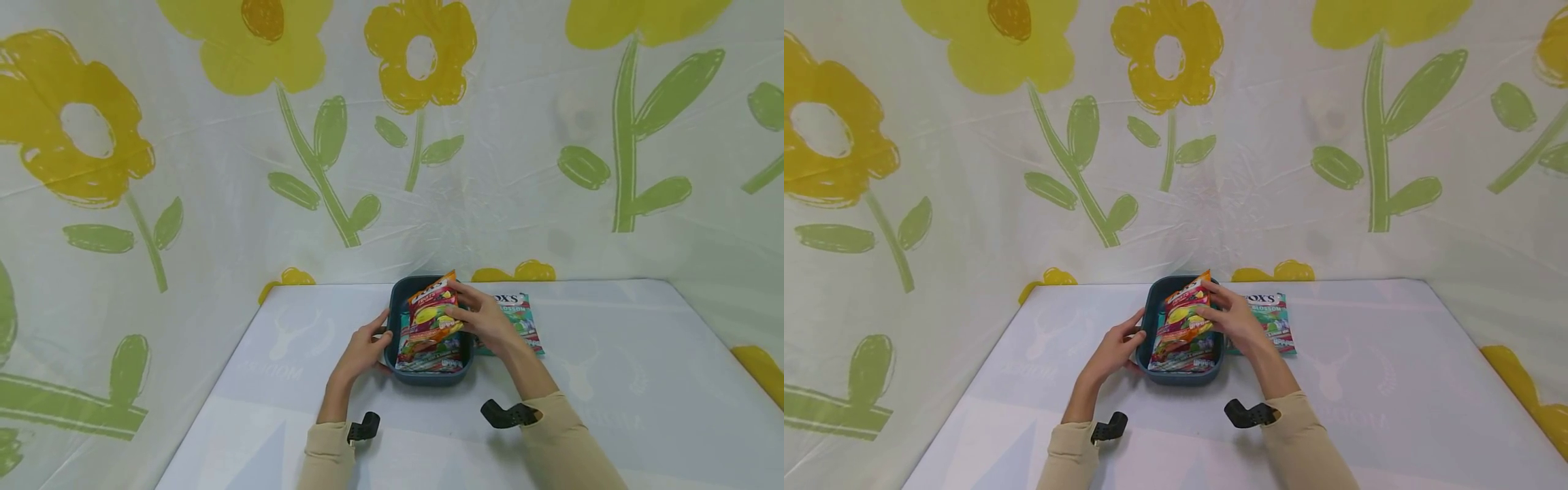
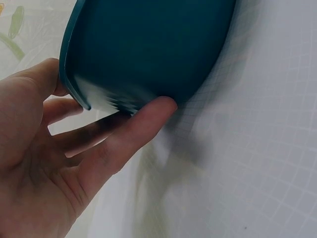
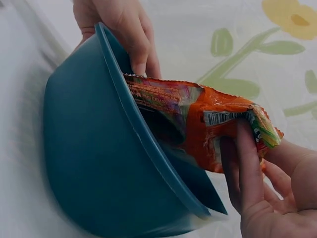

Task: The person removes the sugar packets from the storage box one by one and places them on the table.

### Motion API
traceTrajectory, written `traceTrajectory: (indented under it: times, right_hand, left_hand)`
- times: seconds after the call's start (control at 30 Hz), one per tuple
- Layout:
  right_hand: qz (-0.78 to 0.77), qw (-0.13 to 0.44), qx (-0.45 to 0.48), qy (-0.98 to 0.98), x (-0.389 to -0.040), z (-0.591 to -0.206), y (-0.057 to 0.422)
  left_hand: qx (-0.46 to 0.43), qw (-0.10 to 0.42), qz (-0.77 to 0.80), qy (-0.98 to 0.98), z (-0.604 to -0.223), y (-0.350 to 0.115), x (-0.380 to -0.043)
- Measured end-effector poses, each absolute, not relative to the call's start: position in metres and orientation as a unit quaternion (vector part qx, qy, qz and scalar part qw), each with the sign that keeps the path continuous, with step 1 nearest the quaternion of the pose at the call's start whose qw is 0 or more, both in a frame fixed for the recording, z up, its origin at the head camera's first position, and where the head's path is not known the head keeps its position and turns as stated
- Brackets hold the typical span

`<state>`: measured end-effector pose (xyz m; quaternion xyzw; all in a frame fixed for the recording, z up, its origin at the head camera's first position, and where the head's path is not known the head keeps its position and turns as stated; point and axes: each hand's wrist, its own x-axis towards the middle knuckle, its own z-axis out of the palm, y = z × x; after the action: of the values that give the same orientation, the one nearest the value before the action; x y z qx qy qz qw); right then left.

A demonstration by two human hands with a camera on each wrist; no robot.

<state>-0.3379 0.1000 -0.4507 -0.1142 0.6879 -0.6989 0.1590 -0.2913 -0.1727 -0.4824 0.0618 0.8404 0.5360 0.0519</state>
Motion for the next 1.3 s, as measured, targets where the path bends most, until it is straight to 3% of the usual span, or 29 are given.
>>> traceTrajectory:
  times: [1.3]
  right_hand:
    - [-0.758, 0.149, -0.1, 0.627, -0.334, -0.467, 0.149]
  left_hand:
    - [0.067, 0.049, 0.54, 0.838, -0.483, -0.175, -0.289]
